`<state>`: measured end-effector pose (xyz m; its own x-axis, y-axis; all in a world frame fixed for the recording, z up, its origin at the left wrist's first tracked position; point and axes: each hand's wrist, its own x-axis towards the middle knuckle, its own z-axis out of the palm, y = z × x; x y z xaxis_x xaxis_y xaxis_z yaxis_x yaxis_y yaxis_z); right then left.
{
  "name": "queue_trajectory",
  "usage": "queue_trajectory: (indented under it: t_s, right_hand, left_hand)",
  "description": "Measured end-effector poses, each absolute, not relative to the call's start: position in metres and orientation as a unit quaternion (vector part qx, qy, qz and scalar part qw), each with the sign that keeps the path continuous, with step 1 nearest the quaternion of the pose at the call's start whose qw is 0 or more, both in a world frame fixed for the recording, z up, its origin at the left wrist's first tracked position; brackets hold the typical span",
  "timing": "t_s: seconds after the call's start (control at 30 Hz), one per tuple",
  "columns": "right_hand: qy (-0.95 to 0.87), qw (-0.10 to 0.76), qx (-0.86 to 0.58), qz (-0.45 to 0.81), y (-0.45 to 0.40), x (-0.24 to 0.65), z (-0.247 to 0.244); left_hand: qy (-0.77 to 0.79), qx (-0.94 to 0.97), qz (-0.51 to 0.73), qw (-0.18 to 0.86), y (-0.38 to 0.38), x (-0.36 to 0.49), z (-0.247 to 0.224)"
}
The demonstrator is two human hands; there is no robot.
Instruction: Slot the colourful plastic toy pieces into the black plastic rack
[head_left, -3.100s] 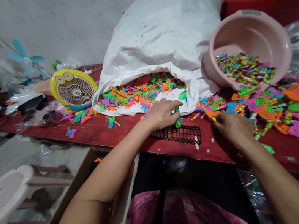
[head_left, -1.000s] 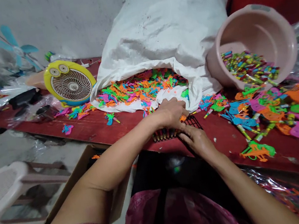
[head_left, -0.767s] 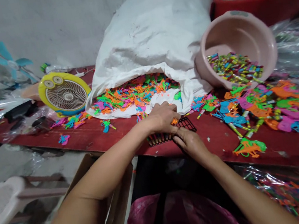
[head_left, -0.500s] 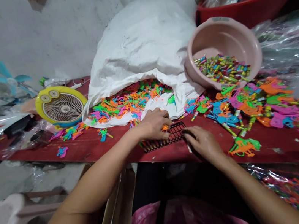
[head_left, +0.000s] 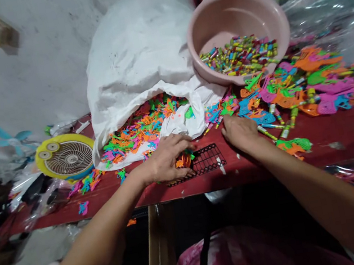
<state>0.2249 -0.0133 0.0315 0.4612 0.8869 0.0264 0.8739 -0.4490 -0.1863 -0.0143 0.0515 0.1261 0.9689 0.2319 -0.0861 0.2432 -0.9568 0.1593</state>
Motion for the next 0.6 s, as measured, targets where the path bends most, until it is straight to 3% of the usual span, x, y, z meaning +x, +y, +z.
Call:
queue_trajectory:
  t_s: [0.17,0.6]
  right_hand:
    - [-0.521,0.097,-0.848,0.010,-0.021,0.239,0.032]
    - [-0.470,0.136,-0.872,-0.038,0.004,0.257,0.027]
  left_hand:
    - [0.162,0.986,-0.001,0.025,0.047,-0.014,0.123]
    - [0.076,0.993,-0.082,0.026,0.063,-0.012,0.126]
